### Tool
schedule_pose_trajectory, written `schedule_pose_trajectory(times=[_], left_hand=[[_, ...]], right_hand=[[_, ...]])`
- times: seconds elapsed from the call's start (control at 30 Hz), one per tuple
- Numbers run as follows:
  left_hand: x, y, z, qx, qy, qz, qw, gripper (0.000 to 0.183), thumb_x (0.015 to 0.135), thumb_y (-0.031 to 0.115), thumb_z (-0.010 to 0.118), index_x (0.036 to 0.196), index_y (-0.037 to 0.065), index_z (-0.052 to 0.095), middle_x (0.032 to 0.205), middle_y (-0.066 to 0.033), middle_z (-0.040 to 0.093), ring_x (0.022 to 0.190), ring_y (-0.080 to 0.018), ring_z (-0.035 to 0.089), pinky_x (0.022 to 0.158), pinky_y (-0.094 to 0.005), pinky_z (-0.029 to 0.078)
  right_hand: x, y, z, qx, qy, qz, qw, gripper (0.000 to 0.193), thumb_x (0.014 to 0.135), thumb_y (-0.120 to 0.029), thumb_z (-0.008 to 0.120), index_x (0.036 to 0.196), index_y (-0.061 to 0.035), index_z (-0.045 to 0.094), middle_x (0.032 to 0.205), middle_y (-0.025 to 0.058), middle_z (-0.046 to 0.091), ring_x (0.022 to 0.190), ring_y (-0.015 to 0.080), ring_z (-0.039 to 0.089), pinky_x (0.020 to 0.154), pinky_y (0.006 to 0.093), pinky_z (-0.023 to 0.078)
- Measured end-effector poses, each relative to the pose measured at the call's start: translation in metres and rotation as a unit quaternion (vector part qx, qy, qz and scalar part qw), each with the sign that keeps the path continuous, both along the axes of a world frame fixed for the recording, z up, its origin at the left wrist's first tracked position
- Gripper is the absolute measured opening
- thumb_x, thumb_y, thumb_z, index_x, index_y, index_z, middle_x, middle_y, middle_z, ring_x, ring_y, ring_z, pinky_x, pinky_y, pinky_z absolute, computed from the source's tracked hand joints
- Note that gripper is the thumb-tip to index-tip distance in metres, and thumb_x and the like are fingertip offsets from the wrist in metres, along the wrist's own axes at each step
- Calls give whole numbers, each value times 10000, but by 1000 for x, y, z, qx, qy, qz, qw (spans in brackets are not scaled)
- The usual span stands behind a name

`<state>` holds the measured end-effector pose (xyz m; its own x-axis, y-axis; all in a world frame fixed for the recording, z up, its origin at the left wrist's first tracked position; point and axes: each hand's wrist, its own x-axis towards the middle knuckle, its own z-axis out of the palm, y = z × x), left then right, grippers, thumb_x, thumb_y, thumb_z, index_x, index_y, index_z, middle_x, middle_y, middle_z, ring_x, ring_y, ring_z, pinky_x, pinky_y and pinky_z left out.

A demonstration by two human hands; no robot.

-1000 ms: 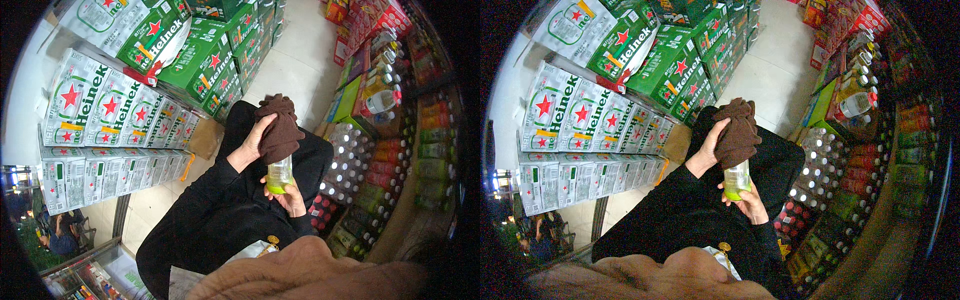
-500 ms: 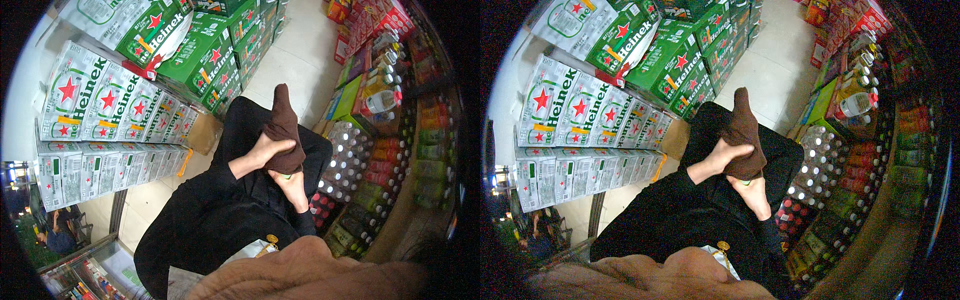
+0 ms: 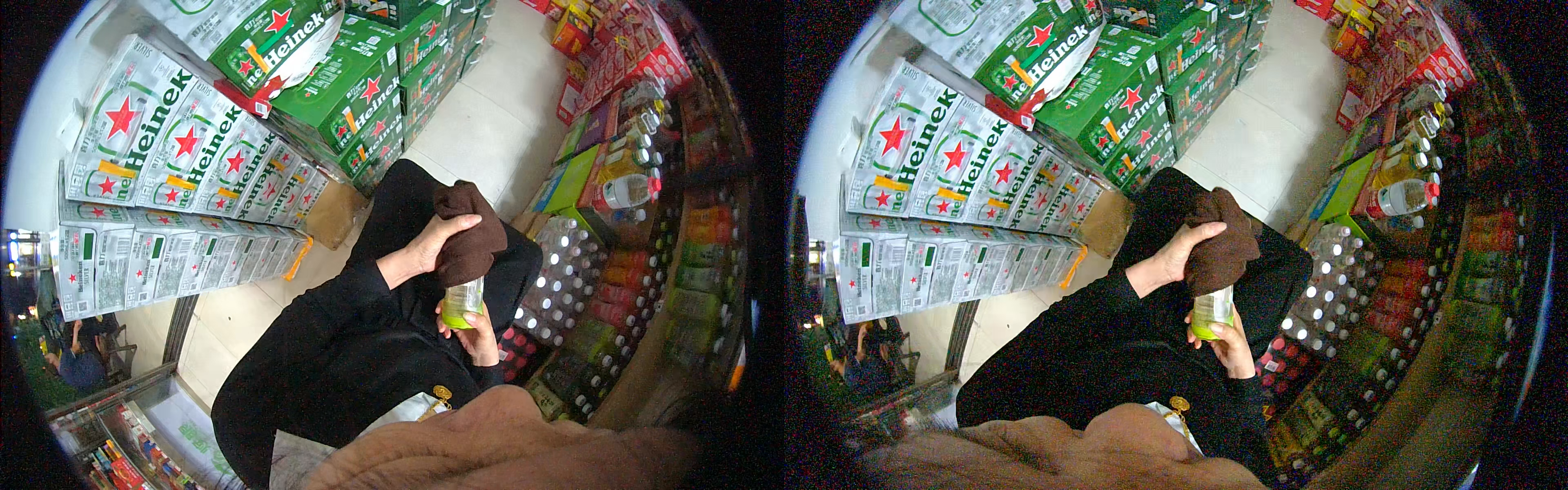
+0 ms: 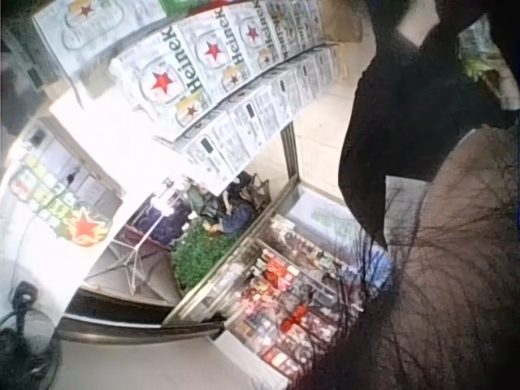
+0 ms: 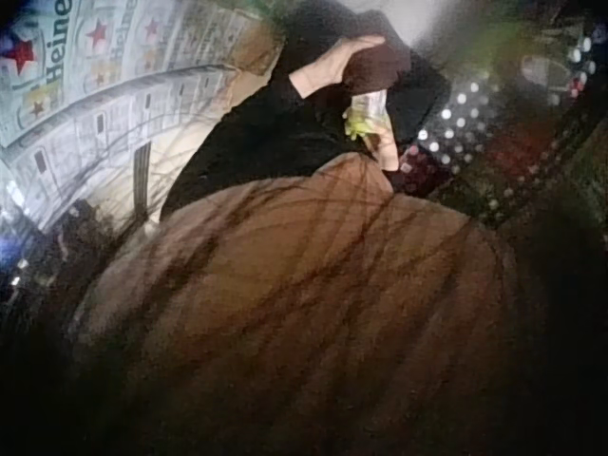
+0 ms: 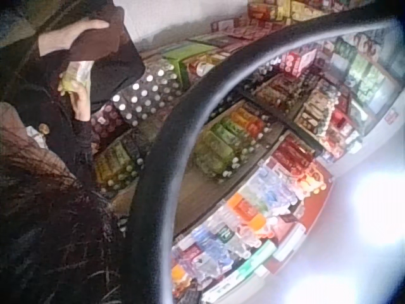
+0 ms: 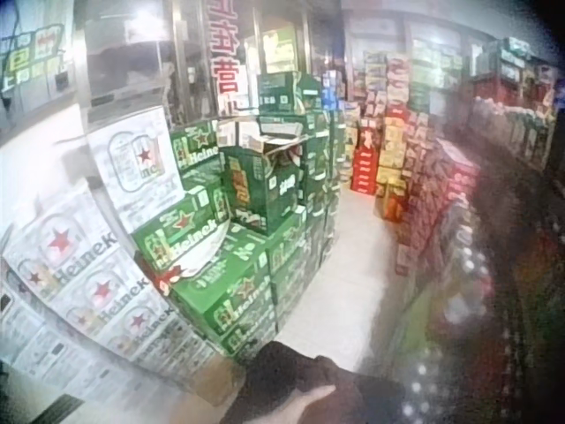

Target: The person wipes a yellow-labeled plastic bottle with a brown cloth, repeatedly rotating and rubbing the bottle. After wiping, the person places the bottle into a glass-door refrigerator.

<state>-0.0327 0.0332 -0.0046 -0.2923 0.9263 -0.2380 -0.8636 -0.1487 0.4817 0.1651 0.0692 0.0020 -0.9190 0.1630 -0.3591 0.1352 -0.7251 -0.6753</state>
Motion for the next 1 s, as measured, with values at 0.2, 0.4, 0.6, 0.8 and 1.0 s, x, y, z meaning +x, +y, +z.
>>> schedule_pose_trajectory(times=[0.2, 0.4, 0.6, 0.8, 1.0], left_hand=[[11, -5, 1, -55, 9, 25, 998, 350, 854, 251, 676, 1125, 49, 586, 1035, -79, 648, 937, -199, 634, 826, -358, 525], [11, -5, 3, -81, 18, 51, 995, 325, 812, 246, 740, 1047, 50, 629, 960, -27, 652, 883, -127, 610, 809, -304, 496], [3, -6, -2, -80, 1, 81, 993, 346, 805, 252, 754, 1045, 39, 626, 1002, -23, 632, 917, -109, 582, 833, -300, 482], [-13, -17, -13, -83, -33, 108, 990, 323, 808, 244, 752, 1022, 35, 630, 973, -14, 631, 891, -101, 574, 810, -296, 480], [-19, -15, -27, -44, -46, 125, 990, 287, 819, 245, 742, 990, 38, 641, 951, -7, 632, 864, -91, 574, 786, -286, 480]], right_hand=[[7, -7, -7, -19, -23, 4, 1000, 617, 784, -388, 633, 1180, 57, 473, 996, 187, 621, 741, 236, 641, 598, 306, 515], [16, -9, -24, -22, -62, 0, 998, 685, 775, -493, 625, 1160, 62, 508, 1012, 169, 607, 741, 235, 615, 601, 292, 502], [4, -8, -16, -16, -116, 2, 993, 724, 764, -539, 624, 1139, 71, 521, 1020, 169, 601, 724, 221, 600, 590, 274, 495], [-18, -13, -6, 19, -154, 15, 988, 707, 767, -546, 611, 1097, 75, 545, 997, 167, 609, 685, 215, 599, 566, 265, 486], [-29, -15, -3, 28, -170, 23, 985, 709, 773, -548, 597, 1113, 71, 538, 990, 167, 615, 679, 211, 600, 548, 266, 482]])
